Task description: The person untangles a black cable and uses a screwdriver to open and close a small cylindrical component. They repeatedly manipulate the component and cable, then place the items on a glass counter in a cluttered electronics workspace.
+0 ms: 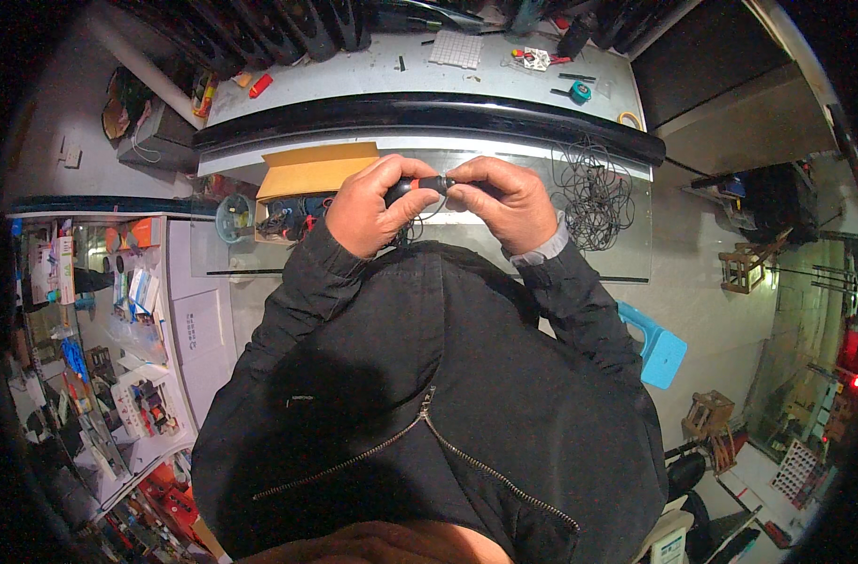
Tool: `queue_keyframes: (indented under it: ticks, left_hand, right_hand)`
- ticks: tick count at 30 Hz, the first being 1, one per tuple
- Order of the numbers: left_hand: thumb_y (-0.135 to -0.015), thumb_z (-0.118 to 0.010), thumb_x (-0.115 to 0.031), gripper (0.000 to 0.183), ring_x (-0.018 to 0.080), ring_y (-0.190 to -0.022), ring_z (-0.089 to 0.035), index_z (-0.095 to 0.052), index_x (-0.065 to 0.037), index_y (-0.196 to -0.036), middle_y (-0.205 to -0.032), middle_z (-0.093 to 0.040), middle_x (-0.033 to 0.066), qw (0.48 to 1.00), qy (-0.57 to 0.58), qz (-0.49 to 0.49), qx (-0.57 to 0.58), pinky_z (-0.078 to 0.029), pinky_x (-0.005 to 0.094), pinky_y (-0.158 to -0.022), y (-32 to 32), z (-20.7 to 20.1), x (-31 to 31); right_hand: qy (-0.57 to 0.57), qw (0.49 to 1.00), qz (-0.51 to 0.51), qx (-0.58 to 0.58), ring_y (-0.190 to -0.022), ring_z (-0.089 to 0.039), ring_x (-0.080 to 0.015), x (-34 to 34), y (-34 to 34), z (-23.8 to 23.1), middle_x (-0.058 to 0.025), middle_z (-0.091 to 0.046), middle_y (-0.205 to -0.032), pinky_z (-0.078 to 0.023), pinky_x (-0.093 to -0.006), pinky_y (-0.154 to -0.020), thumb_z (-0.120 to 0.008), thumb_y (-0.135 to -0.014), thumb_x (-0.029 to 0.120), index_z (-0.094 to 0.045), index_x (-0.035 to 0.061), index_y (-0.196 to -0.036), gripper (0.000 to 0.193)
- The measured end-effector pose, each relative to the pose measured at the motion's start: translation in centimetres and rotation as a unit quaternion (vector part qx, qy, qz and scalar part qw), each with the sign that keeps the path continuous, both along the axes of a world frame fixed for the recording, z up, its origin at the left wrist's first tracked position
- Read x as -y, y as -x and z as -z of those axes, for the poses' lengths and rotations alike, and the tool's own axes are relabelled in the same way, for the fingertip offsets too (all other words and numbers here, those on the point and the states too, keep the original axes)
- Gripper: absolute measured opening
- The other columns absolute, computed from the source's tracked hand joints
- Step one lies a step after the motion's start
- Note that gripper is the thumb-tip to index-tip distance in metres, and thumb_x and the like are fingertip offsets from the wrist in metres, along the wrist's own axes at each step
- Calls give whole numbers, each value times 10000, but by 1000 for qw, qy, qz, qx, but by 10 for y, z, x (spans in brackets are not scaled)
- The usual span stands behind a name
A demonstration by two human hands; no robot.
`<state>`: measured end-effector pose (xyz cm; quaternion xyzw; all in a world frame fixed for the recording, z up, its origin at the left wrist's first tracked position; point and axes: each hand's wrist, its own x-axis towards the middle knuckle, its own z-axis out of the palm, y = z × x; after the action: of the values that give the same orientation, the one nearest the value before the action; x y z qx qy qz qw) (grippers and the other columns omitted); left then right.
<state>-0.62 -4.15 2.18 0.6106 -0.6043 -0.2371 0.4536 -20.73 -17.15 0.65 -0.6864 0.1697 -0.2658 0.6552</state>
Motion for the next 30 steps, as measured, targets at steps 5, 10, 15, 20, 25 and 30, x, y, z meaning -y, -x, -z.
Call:
queue_keyframes:
  ticks: [5, 10, 15, 20, 25, 30]
  left_hand:
    - [-973, -775, -270, 297, 252, -874, -700, -725, -31, -1141, -992, -718, 120, 996, -36, 20, -73, -548, 364, -793, -1, 1, 0]
    - [-977, -768, -248, 271, 247, -889, -701, -727, -24, -1123, -993, -732, 122, 991, -68, 24, -110, -547, 361, -810, -2, 1, 0]
    - [-974, -773, -283, 300, 270, -895, -705, -720, -30, -1127, -1007, -721, 127, 999, -24, 10, -47, -548, 371, -809, -1, 1, 2]
    - [-972, -773, -295, 307, 290, -894, -706, -717, -33, -1123, -1010, -716, 133, 999, -20, 4, -29, -550, 379, -802, -1, 4, 4]
    - [-977, -769, -287, 298, 274, -878, -703, -717, -34, -1125, -995, -722, 129, 998, -34, 12, -57, -549, 373, -795, -2, 7, 5]
    - [-980, -771, -284, 302, 247, -869, -697, -717, -25, -1127, -988, -727, 127, 995, -43, 14, -84, -547, 364, -792, -3, 8, 4]
  right_hand:
    - [148, 989, -18, 2, -916, -734, -165, 6, 1, -2, -88, -743, -1031, -598, -304, -807, -741, -961, -5, -728, -41, -1097, 141]
    - [138, 990, -15, 2, -916, -734, -161, 8, 1, -2, -74, -746, -1014, -598, -305, -800, -761, -949, 7, -725, -37, -1075, 139]
    - [-42, 999, -8, -25, -843, -721, -132, 3, 2, -1, -58, -740, -947, -586, -280, -747, -747, -988, 82, -726, -27, -1058, 131]
    - [-18, 999, -3, -33, -827, -708, -133, 2, 0, 0, -58, -713, -942, -579, -272, -735, -711, -1014, 69, -712, -28, -1053, 105]
    - [78, 997, -14, 13, -863, -710, -131, 5, -2, 0, -75, -712, -981, -590, -290, -774, -743, -968, 23, -702, -47, -1067, 128]
    - [76, 997, 0, -8, -868, -707, -130, 6, -2, -1, -85, -718, -1008, -592, -291, -788, -767, -948, 26, -702, -54, -1086, 172]
